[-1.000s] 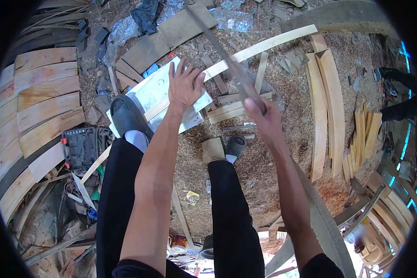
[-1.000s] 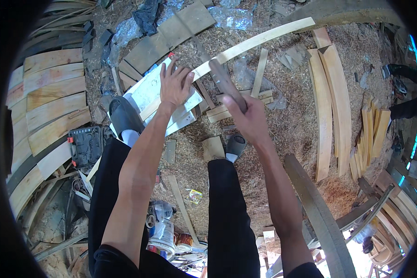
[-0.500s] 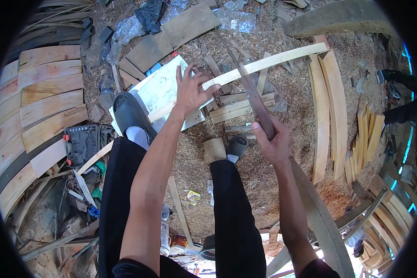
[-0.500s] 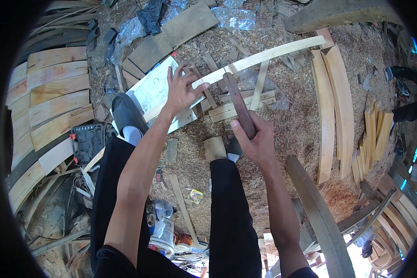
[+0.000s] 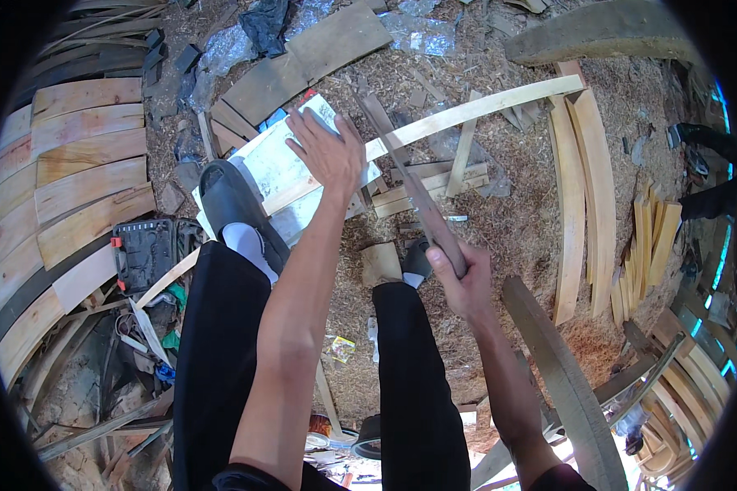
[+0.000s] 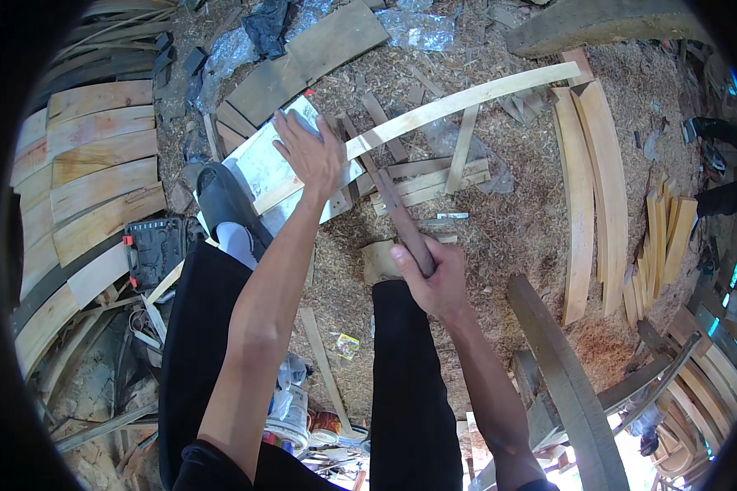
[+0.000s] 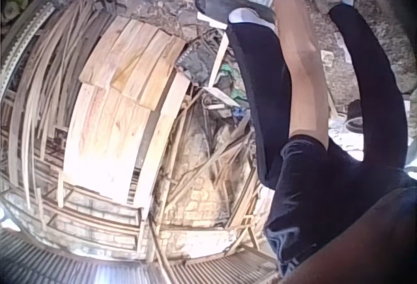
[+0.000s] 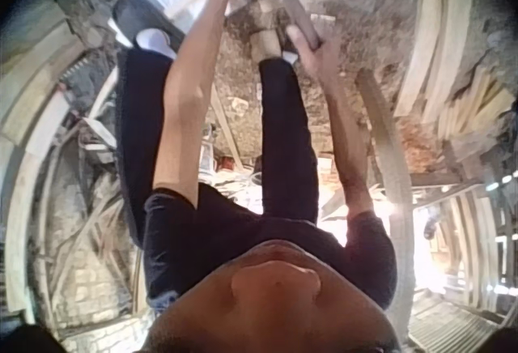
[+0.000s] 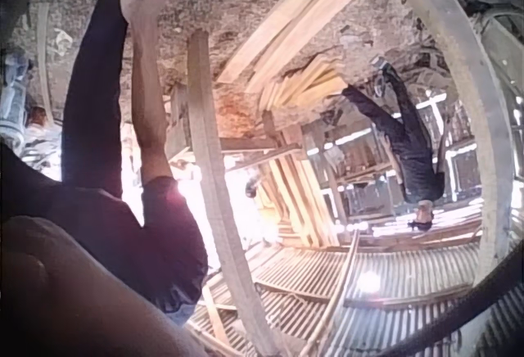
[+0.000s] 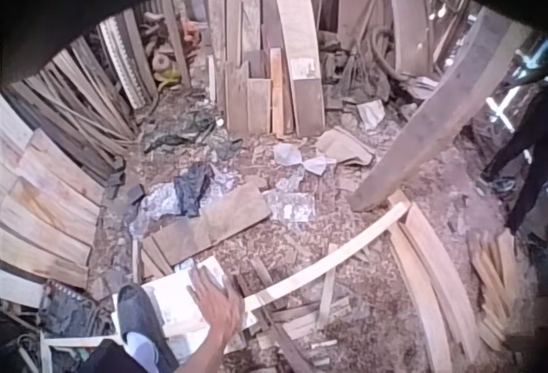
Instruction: Sawing a thin strip of wood on a block in a workshop.
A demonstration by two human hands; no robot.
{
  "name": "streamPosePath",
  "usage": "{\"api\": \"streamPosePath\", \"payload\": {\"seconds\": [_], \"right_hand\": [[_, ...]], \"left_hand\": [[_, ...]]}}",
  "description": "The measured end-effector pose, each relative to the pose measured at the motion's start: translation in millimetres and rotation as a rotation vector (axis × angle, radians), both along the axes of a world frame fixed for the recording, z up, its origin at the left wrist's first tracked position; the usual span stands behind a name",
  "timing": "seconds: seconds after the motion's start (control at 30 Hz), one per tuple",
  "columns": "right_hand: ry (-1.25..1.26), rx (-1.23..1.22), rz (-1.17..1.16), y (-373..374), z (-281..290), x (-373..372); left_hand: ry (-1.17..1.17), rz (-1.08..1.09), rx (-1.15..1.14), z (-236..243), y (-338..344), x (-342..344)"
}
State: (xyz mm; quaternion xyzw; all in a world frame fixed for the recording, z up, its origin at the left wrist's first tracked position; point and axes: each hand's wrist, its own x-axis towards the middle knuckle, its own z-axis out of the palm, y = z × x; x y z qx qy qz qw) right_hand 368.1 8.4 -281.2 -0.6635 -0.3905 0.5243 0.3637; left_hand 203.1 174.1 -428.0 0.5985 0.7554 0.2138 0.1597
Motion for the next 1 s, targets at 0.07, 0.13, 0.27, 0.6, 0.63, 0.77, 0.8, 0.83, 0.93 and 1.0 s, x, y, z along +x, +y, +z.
{"api": "streamPosePath", "payload": {"seconds": [0.07,0.13,0.27,0.6,0.63,0.77,0.8,0.83,0.93,1.0], "right_hand": [[-0.091,0.029,0.047,-3.4,-5.6,-2.9],[-0.080,0.000,0.021,-6.0,-8.9,-6.2],[-0.054,-0.087,-0.002,-8.8,-8.8,-9.4],[-0.180,-0.170,0.115,26.6,-6.4,-22.8],[-0.182,-0.168,0.122,28.1,-6.2,-24.9],[-0.122,-0.205,0.112,25.0,-7.1,-26.0],[-0.124,-0.199,0.117,24.2,-6.1,-25.7],[-0.144,-0.257,0.106,23.4,-4.2,-25.8],[-0.165,-0.334,0.079,29.3,4.5,-27.7],[-0.171,-0.357,0.060,34.5,8.1,-30.0]], "left_hand": [[0.008,0.036,-0.034,3.0,1.8,4.6],[0.140,0.003,-0.068,1.8,3.1,3.9],[0.168,-0.029,-0.120,1.7,3.9,1.6],[0.192,-0.009,-0.144,4.8,5.6,7.0],[0.198,-0.003,-0.151,5.6,6.3,6.1],[0.204,0.000,-0.148,7.6,5.9,3.3],[0.203,-0.003,-0.148,8.3,5.4,3.1],[0.203,-0.005,-0.148,8.8,5.7,2.9],[0.185,-0.009,-0.171,10.7,6.6,6.1],[0.186,-0.007,-0.177,12.2,6.7,5.7]]}}
